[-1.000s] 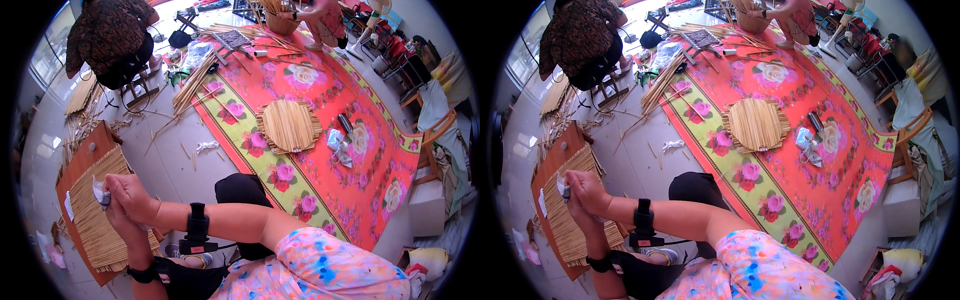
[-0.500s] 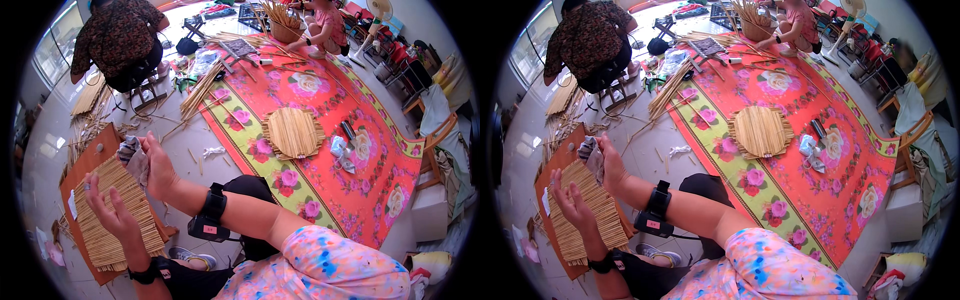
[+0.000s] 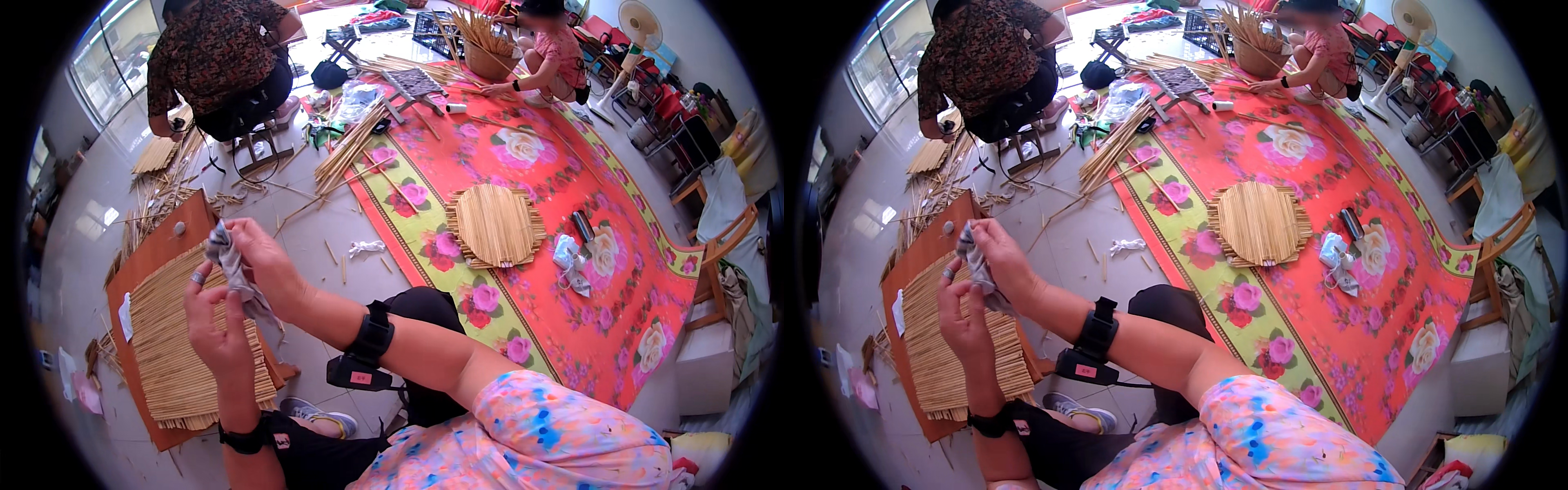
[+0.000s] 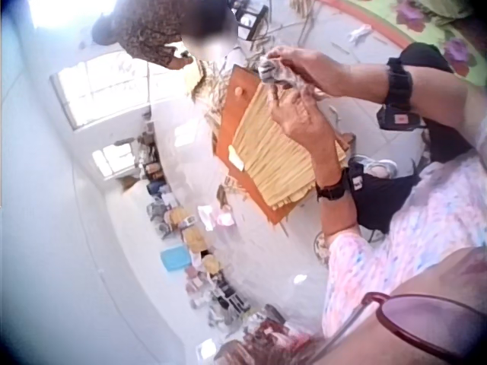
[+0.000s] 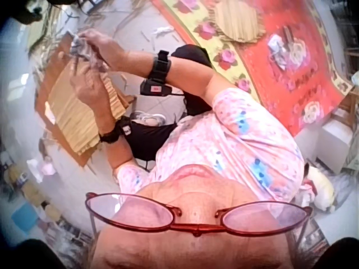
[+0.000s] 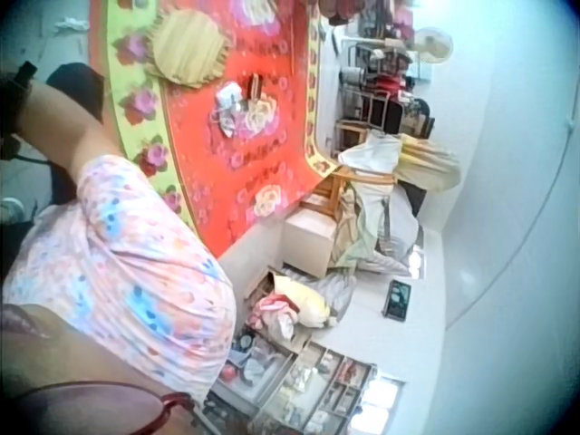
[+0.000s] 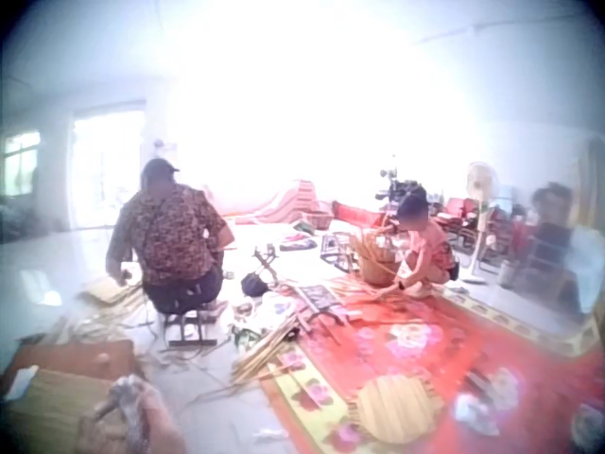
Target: The person sits on the floor and weaves a bamboo mat by hand. They thread a string through the ends of the bamboo strips to secure them together, occasionally lifting the mat to inspect the work.
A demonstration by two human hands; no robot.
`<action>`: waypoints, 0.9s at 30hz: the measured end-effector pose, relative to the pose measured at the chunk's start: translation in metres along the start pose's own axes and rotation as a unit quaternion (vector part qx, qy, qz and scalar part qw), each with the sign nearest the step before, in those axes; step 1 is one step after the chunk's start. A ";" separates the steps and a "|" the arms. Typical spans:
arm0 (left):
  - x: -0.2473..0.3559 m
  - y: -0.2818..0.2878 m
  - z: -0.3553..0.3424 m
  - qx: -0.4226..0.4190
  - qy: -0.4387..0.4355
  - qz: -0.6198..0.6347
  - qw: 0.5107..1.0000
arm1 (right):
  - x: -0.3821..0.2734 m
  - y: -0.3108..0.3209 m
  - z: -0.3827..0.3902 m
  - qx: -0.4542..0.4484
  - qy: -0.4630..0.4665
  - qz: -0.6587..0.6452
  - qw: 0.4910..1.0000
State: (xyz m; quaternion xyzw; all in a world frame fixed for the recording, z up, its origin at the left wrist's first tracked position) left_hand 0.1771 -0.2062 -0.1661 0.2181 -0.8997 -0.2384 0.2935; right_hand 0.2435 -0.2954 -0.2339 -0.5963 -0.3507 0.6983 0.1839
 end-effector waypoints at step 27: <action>-0.021 -0.045 0.009 -0.128 0.088 0.213 0.965 | 0.065 -0.038 0.033 -0.011 0.354 0.638 0.684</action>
Point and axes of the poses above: each hand's wrist, its own z-axis away from the middle knuckle, its own y-axis out of the back of the hand, x = y × z, the point moved 10 cm from there along -z, towards the middle knuckle, and after that the axes turned 14 degrees about -y, right-handed, at the moved point
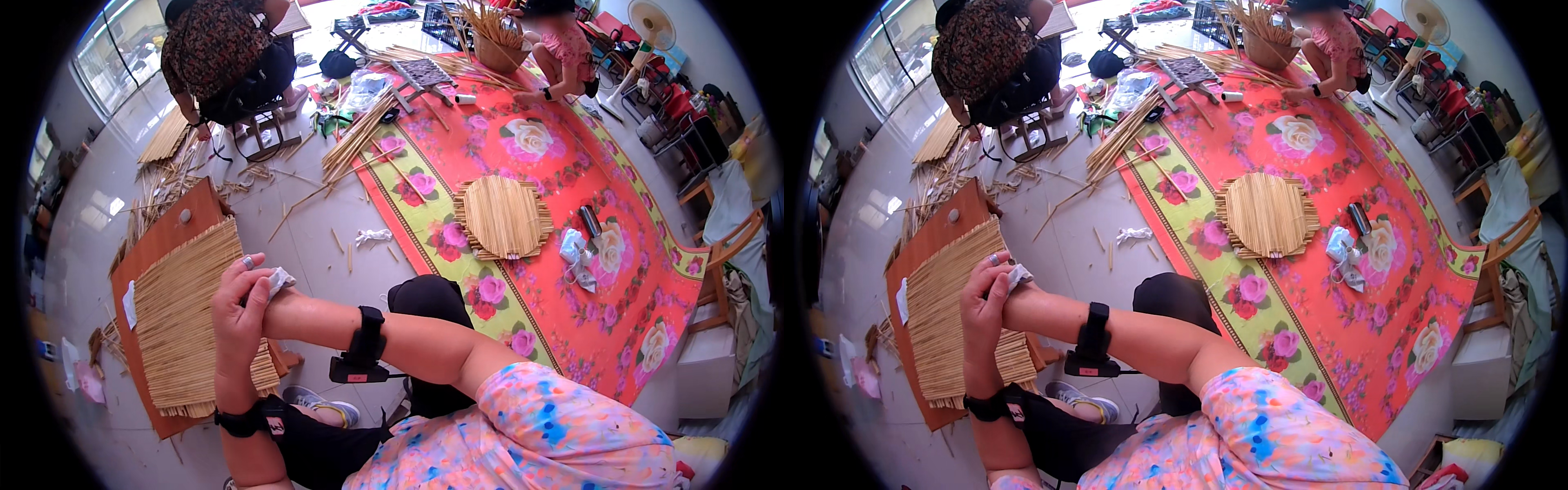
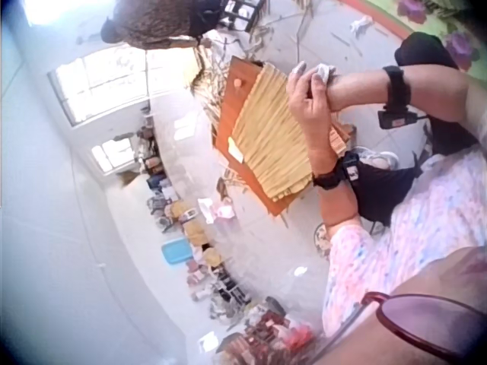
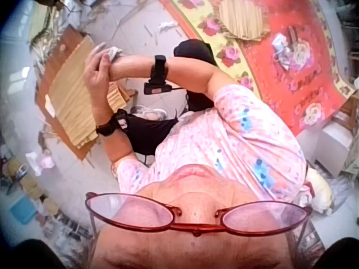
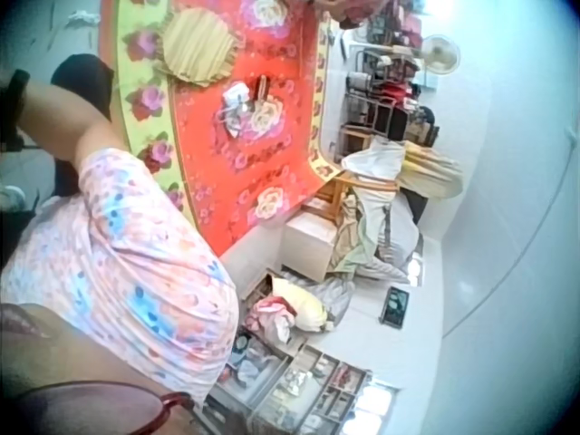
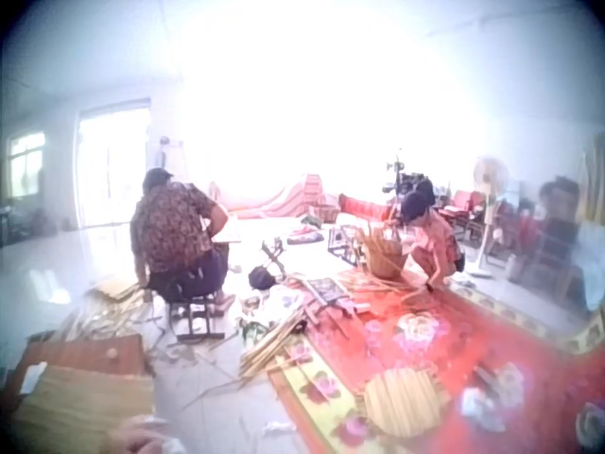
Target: The person sits on the floor and weaves a bamboo mat by hand. They thread a string through the ends of the bamboo strips to secure them together, occasionally lifting the mat to inspect the work.
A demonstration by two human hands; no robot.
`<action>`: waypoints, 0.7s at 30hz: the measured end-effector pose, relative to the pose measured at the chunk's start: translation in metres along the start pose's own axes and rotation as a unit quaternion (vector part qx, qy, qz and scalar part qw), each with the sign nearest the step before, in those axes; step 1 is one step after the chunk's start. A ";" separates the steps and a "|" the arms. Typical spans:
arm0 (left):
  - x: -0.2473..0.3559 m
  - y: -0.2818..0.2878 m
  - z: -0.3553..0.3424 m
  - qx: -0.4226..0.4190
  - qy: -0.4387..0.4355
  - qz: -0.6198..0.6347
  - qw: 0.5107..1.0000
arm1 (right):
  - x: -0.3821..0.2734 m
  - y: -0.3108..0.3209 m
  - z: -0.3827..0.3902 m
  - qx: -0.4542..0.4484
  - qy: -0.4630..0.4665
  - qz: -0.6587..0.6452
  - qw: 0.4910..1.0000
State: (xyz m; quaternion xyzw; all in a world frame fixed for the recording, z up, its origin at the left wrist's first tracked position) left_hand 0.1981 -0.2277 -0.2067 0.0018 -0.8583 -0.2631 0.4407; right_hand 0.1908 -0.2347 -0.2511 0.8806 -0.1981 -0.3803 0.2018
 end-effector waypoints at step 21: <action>-0.040 0.101 0.035 0.413 0.009 0.097 0.905 | 0.093 0.051 0.017 0.165 -0.568 -0.252 0.766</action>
Point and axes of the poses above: each hand's wrist, its own z-axis away from the middle knuckle, its own y-axis out of the back of the hand, x = y × z, the point moved 10 cm from there along -z, towards the middle knuckle, and after that the axes turned 14 degrees about -y, right-handed, at the moved point
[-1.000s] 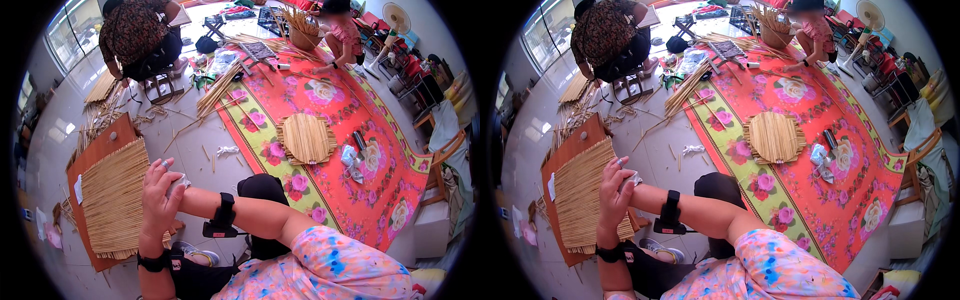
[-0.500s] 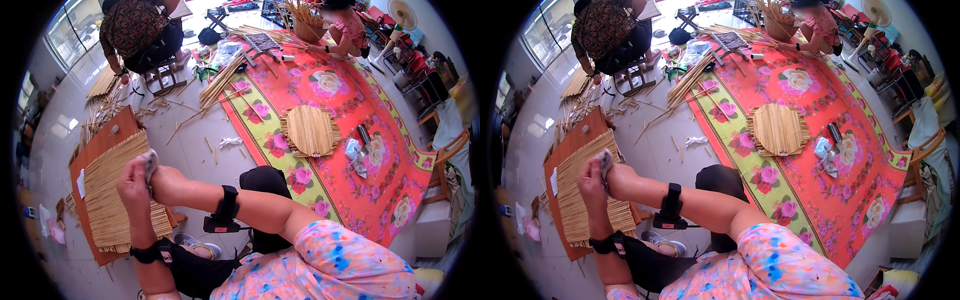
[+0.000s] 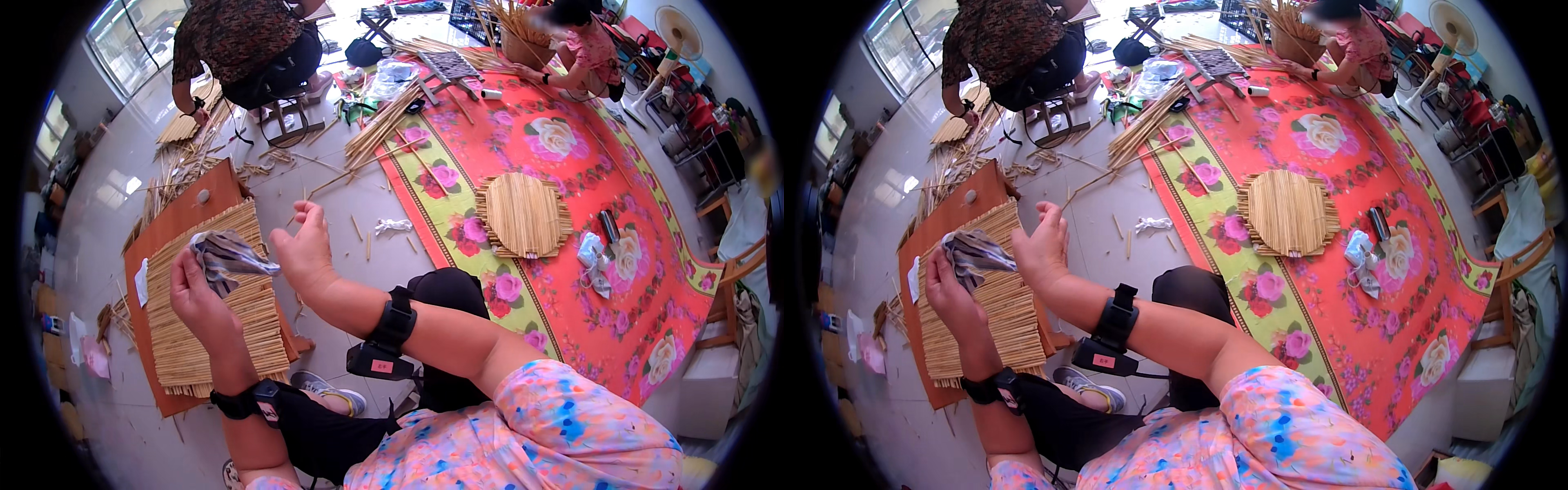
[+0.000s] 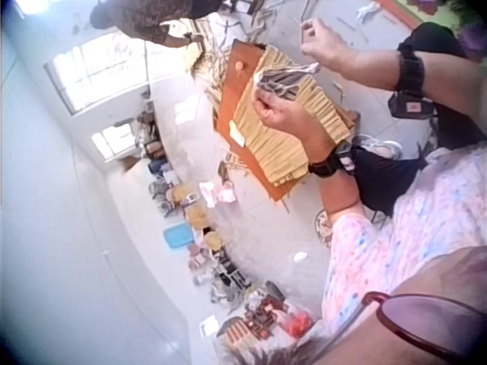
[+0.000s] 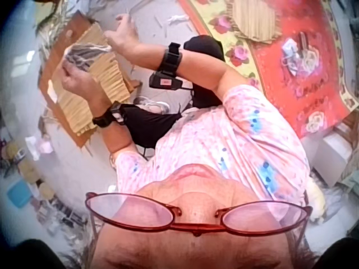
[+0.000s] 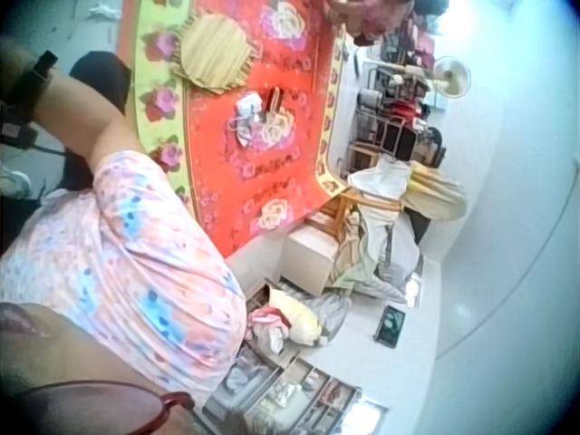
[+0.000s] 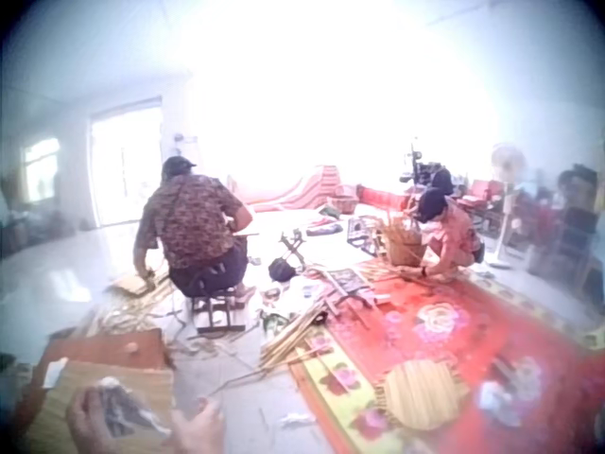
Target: The person sits on the floor and weaves a bamboo mat by hand. They thread a string through the ends of the bamboo strips to secure them together, occasionally lifting the mat to inspect the work.
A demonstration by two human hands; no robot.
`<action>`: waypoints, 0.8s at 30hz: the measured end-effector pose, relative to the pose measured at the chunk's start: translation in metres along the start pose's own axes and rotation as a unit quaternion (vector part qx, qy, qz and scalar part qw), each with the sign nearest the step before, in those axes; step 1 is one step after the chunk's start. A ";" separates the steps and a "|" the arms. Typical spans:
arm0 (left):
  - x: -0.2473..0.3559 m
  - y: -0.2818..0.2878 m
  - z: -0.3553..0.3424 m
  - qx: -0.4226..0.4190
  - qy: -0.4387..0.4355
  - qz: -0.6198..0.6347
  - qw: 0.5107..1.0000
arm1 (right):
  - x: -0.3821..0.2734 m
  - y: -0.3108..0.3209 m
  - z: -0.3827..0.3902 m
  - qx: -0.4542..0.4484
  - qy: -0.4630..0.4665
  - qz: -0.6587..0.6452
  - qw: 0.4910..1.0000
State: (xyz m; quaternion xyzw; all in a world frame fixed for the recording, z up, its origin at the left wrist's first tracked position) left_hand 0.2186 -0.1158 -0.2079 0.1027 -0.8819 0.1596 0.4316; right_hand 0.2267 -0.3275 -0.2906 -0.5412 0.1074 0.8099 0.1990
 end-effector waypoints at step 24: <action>-0.035 -0.066 0.081 -0.036 0.334 0.267 0.903 | -0.023 -0.061 0.045 -0.387 0.047 -0.279 0.878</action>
Point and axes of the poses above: each hand's wrist, its own z-axis away from the middle knuckle, its own y-axis out of the back of the hand, x = y × z, the point moved 10 cm from there along -z, towards the middle knuckle, and after that the axes turned 14 degrees about -y, right-handed, at the moved point
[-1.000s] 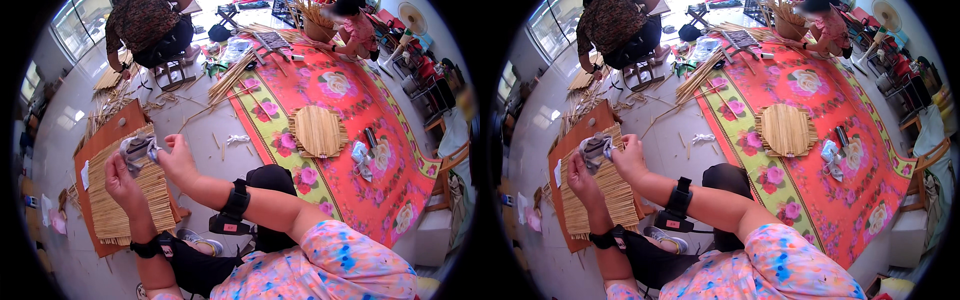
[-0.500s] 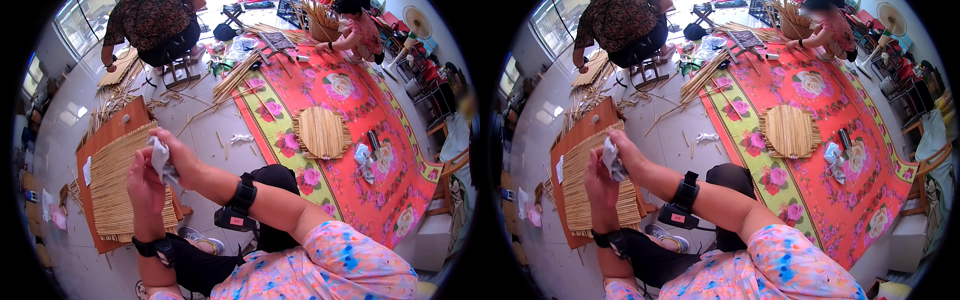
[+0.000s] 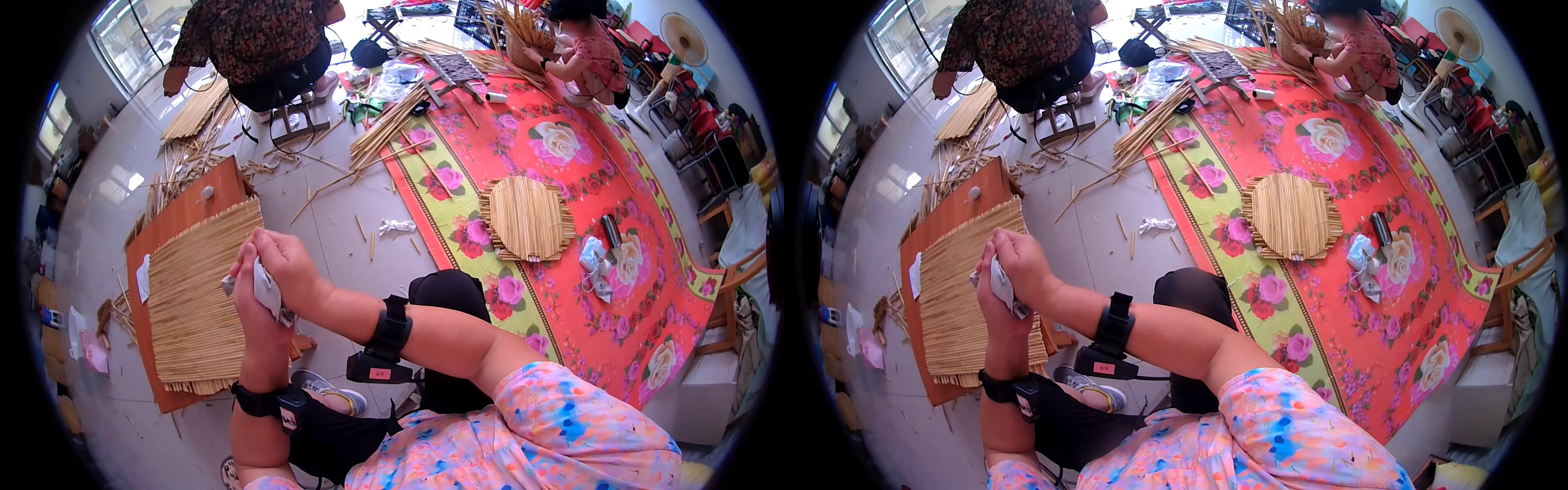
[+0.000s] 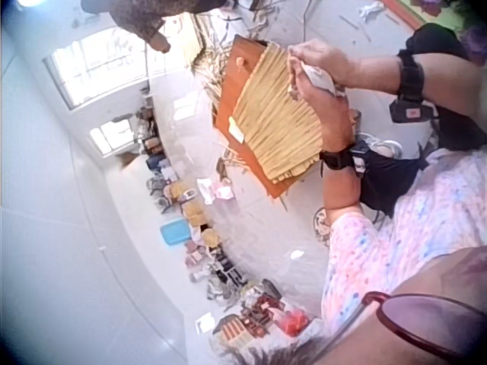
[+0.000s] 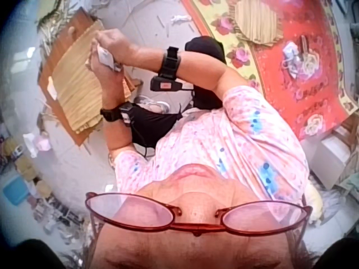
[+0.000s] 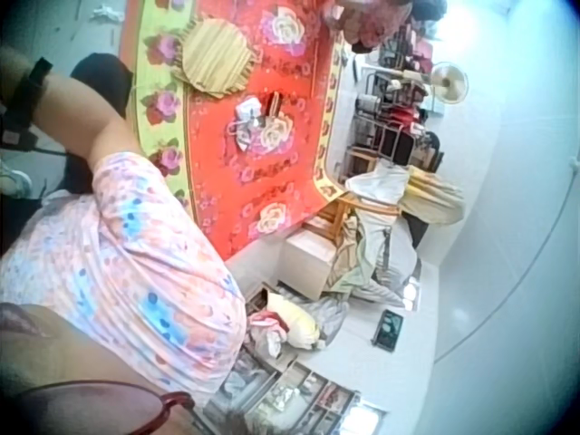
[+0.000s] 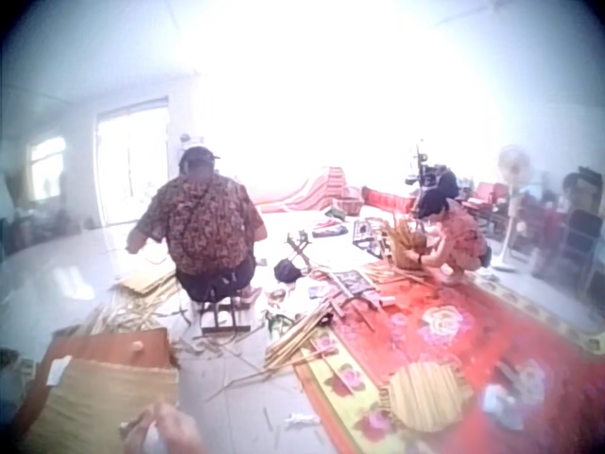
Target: The person sits on the floor and weaves a bamboo mat by hand. They thread a string through the ends of the bamboo strips to secure them together, occasionally lifting the mat to inspect the work.
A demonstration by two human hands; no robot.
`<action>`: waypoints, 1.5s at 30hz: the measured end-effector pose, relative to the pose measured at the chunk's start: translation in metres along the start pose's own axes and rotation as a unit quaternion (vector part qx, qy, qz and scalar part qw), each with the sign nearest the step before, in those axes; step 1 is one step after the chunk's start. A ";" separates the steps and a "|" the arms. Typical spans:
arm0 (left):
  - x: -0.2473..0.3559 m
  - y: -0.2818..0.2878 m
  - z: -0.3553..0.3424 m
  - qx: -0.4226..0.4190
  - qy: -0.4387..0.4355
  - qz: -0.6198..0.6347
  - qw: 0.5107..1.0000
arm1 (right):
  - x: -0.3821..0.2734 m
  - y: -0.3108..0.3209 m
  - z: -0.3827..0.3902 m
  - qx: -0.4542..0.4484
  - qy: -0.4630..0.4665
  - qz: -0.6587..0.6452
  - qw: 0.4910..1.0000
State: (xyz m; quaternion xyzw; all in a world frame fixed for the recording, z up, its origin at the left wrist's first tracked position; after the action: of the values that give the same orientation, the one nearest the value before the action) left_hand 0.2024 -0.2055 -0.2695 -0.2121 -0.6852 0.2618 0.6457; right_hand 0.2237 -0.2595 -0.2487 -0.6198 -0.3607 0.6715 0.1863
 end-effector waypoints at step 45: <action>0.078 -0.063 0.014 -0.090 -0.478 -0.726 0.487 | 0.038 0.033 -0.002 0.090 -0.193 -0.076 0.974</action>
State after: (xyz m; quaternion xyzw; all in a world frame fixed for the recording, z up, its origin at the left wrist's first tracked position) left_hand 0.1855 -0.2067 -0.1697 0.4611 -0.8195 -0.3015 0.1575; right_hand 0.2263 -0.2548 -0.2986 -0.4302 -0.3741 0.7919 0.2188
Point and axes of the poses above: each hand's wrist, its own z-axis away from the middle knuckle, its own y-axis out of the back of the hand, x = y × z, the point moved 10 cm from there along -z, towards the middle knuckle, and after that the axes turned 14 degrees about -y, right-handed, at the moved point
